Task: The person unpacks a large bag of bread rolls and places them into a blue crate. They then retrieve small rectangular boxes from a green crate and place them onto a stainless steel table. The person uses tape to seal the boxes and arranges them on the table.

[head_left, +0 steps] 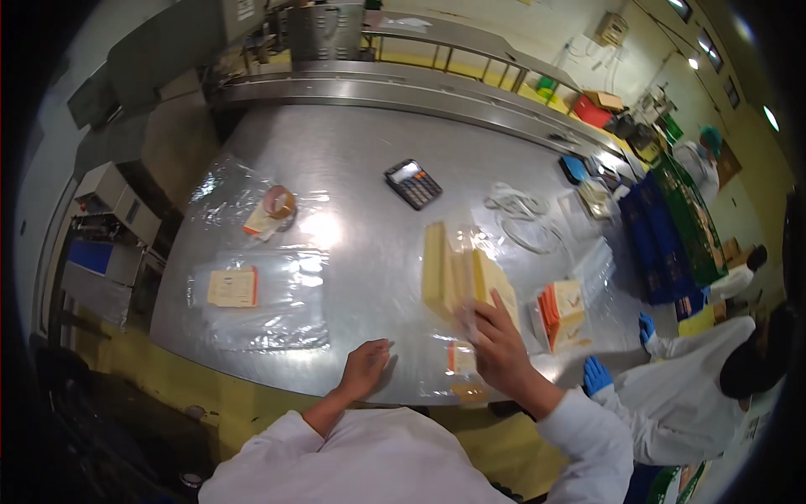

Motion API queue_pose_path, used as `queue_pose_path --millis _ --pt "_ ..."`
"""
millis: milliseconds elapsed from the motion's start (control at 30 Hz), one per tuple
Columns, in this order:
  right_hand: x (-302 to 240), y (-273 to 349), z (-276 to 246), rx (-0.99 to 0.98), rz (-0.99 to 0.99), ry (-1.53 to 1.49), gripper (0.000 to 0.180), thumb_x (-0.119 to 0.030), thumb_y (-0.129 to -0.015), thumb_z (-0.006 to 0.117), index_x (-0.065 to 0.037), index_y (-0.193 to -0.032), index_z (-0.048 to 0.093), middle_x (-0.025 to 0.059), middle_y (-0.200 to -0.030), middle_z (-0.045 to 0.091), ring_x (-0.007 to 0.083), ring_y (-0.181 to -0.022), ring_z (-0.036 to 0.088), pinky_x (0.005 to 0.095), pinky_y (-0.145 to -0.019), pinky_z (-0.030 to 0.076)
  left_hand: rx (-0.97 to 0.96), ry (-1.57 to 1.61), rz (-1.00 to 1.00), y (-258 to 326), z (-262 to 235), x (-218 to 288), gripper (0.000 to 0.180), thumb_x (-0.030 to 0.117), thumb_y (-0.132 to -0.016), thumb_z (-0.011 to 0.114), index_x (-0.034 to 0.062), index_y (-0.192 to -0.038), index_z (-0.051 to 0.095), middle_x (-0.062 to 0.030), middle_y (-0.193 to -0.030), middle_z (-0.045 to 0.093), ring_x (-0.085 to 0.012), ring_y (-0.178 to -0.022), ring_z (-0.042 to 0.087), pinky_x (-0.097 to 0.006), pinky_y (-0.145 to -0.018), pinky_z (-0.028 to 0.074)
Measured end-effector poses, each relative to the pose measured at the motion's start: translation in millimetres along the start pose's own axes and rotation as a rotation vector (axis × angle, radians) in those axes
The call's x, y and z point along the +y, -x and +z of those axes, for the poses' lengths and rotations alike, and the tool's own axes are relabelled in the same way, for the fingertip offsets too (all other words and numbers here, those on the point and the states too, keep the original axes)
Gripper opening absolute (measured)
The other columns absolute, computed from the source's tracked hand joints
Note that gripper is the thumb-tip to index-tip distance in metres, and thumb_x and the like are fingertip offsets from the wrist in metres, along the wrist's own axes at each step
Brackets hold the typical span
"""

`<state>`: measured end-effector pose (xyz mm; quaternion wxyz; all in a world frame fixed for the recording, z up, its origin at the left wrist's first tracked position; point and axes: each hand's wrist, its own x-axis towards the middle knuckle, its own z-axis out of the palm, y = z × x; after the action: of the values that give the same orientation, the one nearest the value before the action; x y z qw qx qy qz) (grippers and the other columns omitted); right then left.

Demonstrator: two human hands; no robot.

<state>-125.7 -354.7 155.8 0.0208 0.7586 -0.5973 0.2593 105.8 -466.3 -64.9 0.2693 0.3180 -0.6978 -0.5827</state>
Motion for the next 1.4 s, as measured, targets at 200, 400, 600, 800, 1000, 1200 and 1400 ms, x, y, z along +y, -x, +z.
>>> queue_pose_path --millis 200,400,600,800,1000,1200,1400 --pt "60.3 -143.0 165.6 0.092 -0.078 0.047 0.031 0.005 -0.079 0.058 0.0 -0.109 0.06 0.0131 -0.121 0.063 0.0311 -0.125 0.052 0.0627 -0.117 0.026 0.175 -0.059 -0.082 -7.8 -77.7 9.4 0.034 0.01 -0.092 0.067 -0.0012 -0.124 0.063 -0.016 -0.114 0.069 -0.0239 -0.104 0.068 -0.034 -0.093 0.053" --pt "107.1 -217.0 297.5 -0.115 -0.058 0.142 0.021 -0.001 -0.082 0.058 -0.003 -0.102 0.061 0.0116 -0.119 0.063 0.0263 -0.128 0.051 0.0587 -0.121 0.021 0.19 0.015 -0.108 -14.2 -118.7 1.4 0.031 0.01 -0.092 0.066 -0.0003 -0.122 0.065 -0.0162 -0.109 0.07 -0.0231 -0.102 0.069 -0.034 -0.09 0.054" --pt "94.7 -245.2 309.6 -0.327 -0.099 -0.029 0.042 0.003 -0.077 0.064 -0.003 -0.117 0.057 0.0134 -0.147 0.046 0.025 -0.146 0.033 0.0496 -0.126 0.017 0.246 -0.089 -0.07 -38.2 -139.8 -3.8 0.028 0.013 -0.092 0.066 -0.0005 -0.118 0.067 -0.0164 -0.109 0.071 -0.0264 -0.101 0.069 -0.036 -0.09 0.053" --pt "53.5 -172.0 233.6 0.094 0.284 -0.503 0.041 0.001 -0.078 0.074 -0.01 -0.115 0.057 0.0144 -0.156 0.039 0.0347 -0.147 0.031 0.0461 -0.121 0.028 0.108 -0.523 0.168 -137.1 -115.8 -7.7 0.04 0.012 -0.09 0.064 0.0005 -0.128 0.059 -0.0226 -0.131 0.059 -0.0388 -0.126 0.052 -0.045 -0.107 0.04" --pt "46.1 13.7 188.0 0.427 0.79 -0.303 0.021 -0.006 -0.081 0.074 -0.008 -0.1 0.065 0.0132 -0.125 0.065 0.0323 -0.117 0.06 0.0427 -0.097 0.048 -0.051 -0.996 0.274 -192.7 -113.6 -50.3 0.07 0.017 -0.086 0.065 0.0025 -0.149 0.038 -0.0227 -0.146 0.042 -0.0405 -0.138 0.037 -0.057 -0.117 0.023" --pt "155.8 174.5 64.8 0.905 1.506 -0.035 0.017 -0.01 -0.083 0.07 -0.001 -0.097 0.069 0.0183 -0.105 0.071 0.0339 -0.101 0.068 0.0416 -0.09 0.052 0.254 -0.952 0.334 -190.2 -82.4 -50.9 0.051 0.018 -0.088 0.066 0.0014 -0.135 0.054 -0.0216 -0.141 0.049 -0.041 -0.136 0.04 -0.055 -0.117 0.024" --pt "225.1 203.4 57.8 0.56 1.783 0.416 0.027 -0.022 -0.075 0.075 -0.002 -0.094 0.073 0.0209 -0.093 0.072 0.0394 -0.091 0.07 0.0459 -0.082 0.055 0.145 -0.665 0.262 -123.0 -7.5 -9.7 0.041 0.01 -0.087 0.064 -0.0018 -0.126 0.059 -0.0217 -0.14 0.05 -0.0409 -0.135 0.042 -0.05 -0.114 0.03"
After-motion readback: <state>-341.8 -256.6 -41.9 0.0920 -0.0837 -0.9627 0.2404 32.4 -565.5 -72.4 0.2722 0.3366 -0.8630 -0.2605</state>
